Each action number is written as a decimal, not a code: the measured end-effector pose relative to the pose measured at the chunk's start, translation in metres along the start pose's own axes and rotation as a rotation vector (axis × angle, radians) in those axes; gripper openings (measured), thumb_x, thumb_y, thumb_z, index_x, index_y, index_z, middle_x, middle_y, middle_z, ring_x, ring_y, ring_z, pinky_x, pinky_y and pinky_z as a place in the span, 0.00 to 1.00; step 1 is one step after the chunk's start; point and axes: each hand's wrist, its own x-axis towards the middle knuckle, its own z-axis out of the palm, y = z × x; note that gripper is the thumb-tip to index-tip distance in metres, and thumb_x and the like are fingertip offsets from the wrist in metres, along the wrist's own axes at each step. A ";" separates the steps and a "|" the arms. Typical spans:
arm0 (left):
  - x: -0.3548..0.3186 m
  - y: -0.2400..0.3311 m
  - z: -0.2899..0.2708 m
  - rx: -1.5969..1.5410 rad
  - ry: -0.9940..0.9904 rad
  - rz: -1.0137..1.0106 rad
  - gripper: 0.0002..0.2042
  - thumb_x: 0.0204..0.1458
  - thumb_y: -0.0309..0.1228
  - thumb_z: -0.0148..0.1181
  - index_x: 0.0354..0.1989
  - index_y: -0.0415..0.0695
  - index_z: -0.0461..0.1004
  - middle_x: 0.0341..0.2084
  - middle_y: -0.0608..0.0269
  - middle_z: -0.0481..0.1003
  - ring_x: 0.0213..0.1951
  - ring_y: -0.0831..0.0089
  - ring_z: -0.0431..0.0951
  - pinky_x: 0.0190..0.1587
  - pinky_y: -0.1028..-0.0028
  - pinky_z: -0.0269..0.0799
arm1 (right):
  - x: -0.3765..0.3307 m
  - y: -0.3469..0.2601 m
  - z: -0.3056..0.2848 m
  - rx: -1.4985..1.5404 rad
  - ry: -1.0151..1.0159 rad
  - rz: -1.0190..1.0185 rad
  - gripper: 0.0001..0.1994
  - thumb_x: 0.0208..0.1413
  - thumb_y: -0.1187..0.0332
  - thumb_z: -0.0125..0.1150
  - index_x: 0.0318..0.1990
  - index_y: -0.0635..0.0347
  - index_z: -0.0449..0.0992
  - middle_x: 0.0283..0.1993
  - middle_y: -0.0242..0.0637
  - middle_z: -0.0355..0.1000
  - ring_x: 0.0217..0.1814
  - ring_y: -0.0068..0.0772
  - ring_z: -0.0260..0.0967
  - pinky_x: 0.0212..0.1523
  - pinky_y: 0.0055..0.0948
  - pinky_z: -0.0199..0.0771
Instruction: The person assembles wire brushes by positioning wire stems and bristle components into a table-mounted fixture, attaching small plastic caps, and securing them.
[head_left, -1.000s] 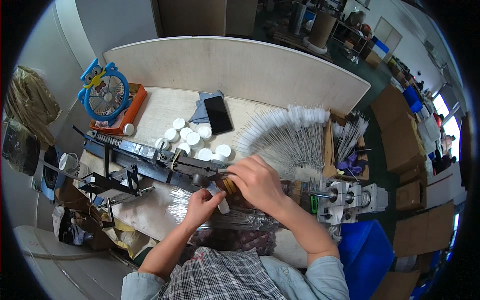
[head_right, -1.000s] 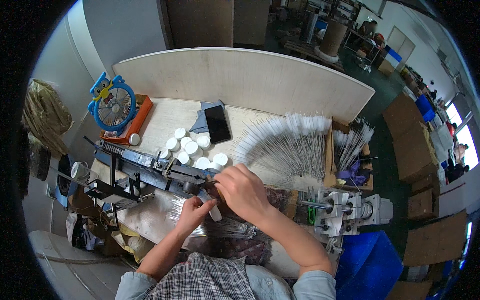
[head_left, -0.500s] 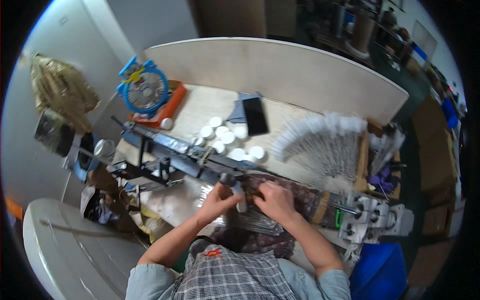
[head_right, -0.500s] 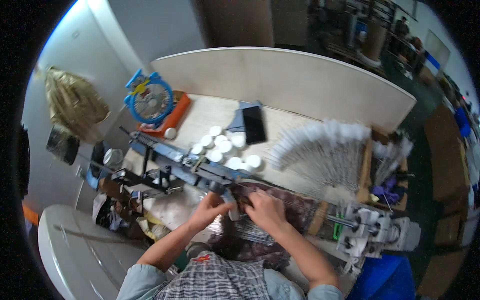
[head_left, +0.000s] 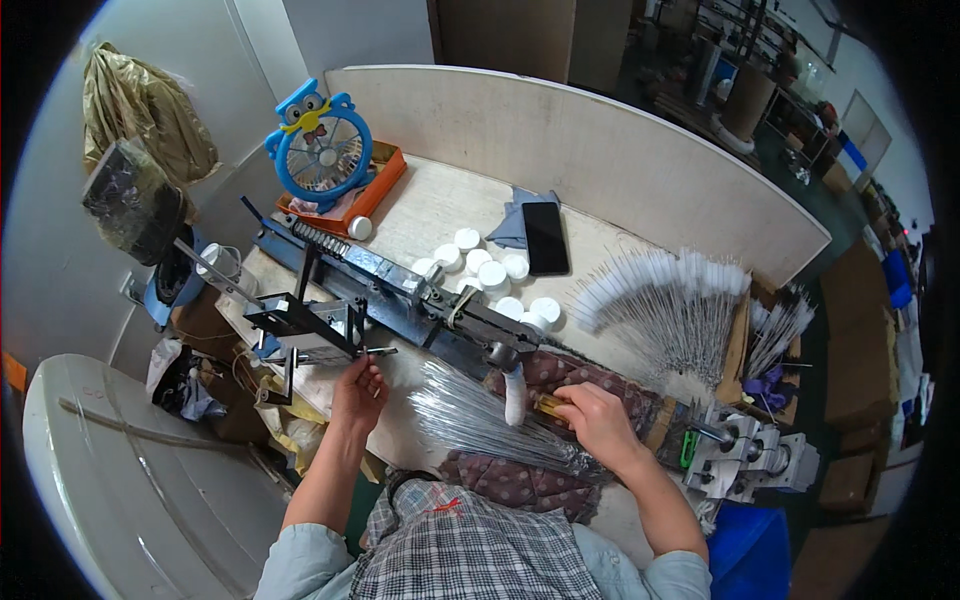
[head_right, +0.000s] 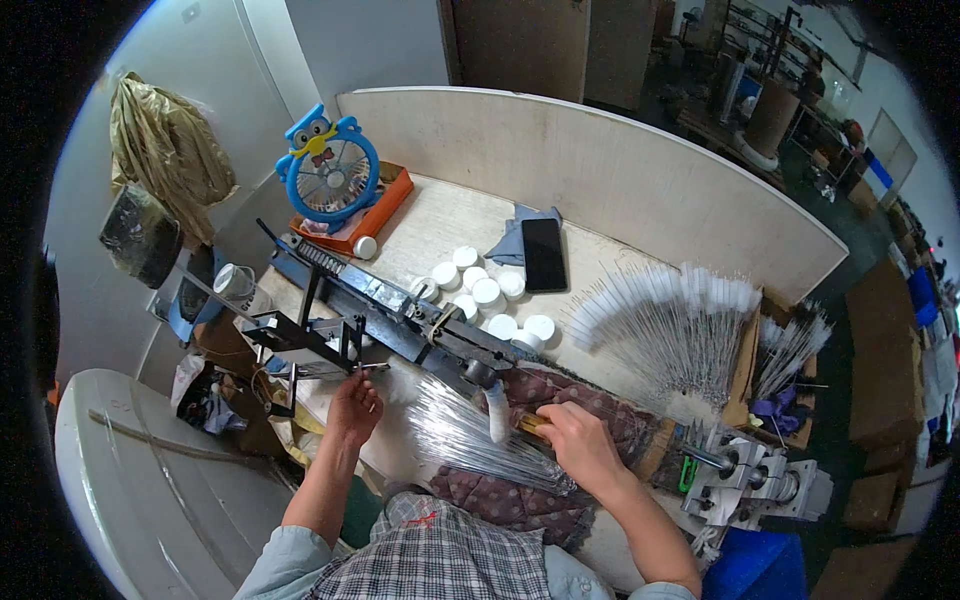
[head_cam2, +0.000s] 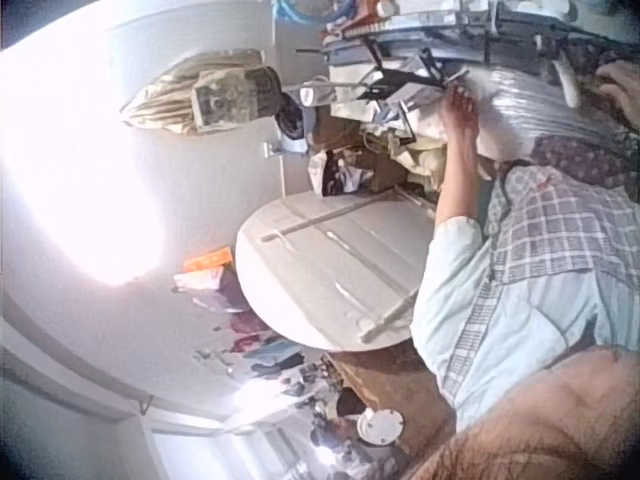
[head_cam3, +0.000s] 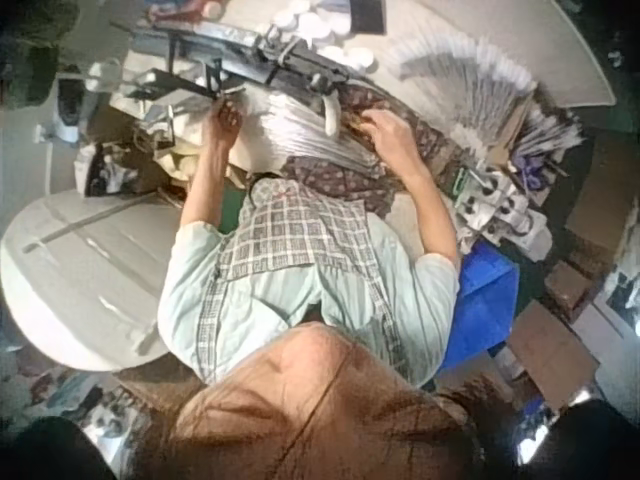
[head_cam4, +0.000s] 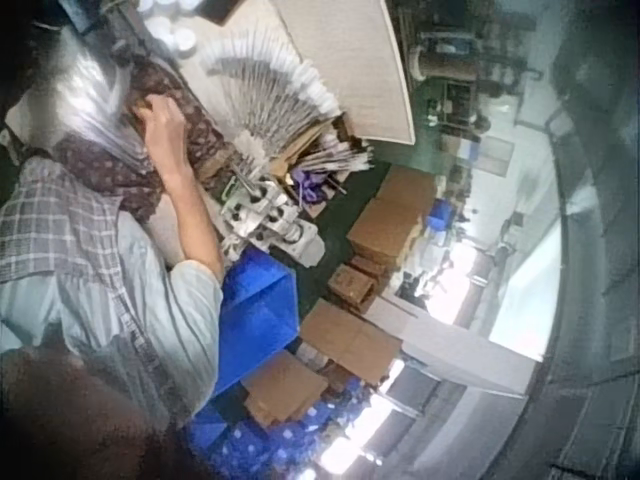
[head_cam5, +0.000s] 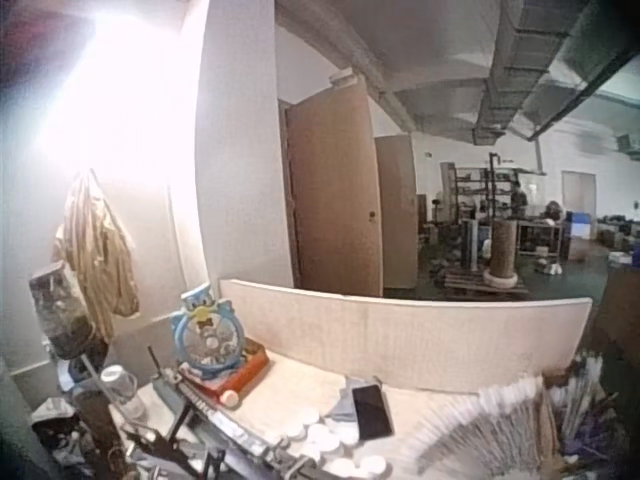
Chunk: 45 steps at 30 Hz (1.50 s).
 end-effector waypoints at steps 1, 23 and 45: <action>0.001 -0.004 0.000 -0.035 0.022 0.033 0.08 0.53 0.38 0.62 0.34 0.47 0.76 0.23 0.72 0.74 0.29 0.79 0.73 0.35 0.77 0.70 | -0.004 -0.006 -0.010 0.037 -0.047 0.056 0.08 0.52 0.73 0.62 0.39 0.63 0.75 0.35 0.46 0.73 0.36 0.50 0.72 0.34 0.41 0.72; -0.102 -0.144 0.202 0.453 -0.686 0.085 0.09 0.58 0.31 0.57 0.40 0.39 0.76 0.27 0.68 0.75 0.27 0.81 0.72 0.31 0.81 0.67 | -0.019 0.024 -0.075 0.540 0.082 0.340 0.10 0.55 0.70 0.63 0.42 0.65 0.78 0.34 0.33 0.77 0.35 0.21 0.71 0.39 0.24 0.71; -0.095 -0.108 0.187 0.300 -0.526 -0.049 0.16 0.63 0.43 0.48 0.37 0.41 0.72 0.27 0.62 0.75 0.29 0.75 0.75 0.36 0.76 0.71 | 0.051 -0.019 -0.037 0.219 0.011 0.442 0.10 0.51 0.63 0.63 0.35 0.59 0.80 0.29 0.39 0.75 0.36 0.41 0.72 0.39 0.37 0.72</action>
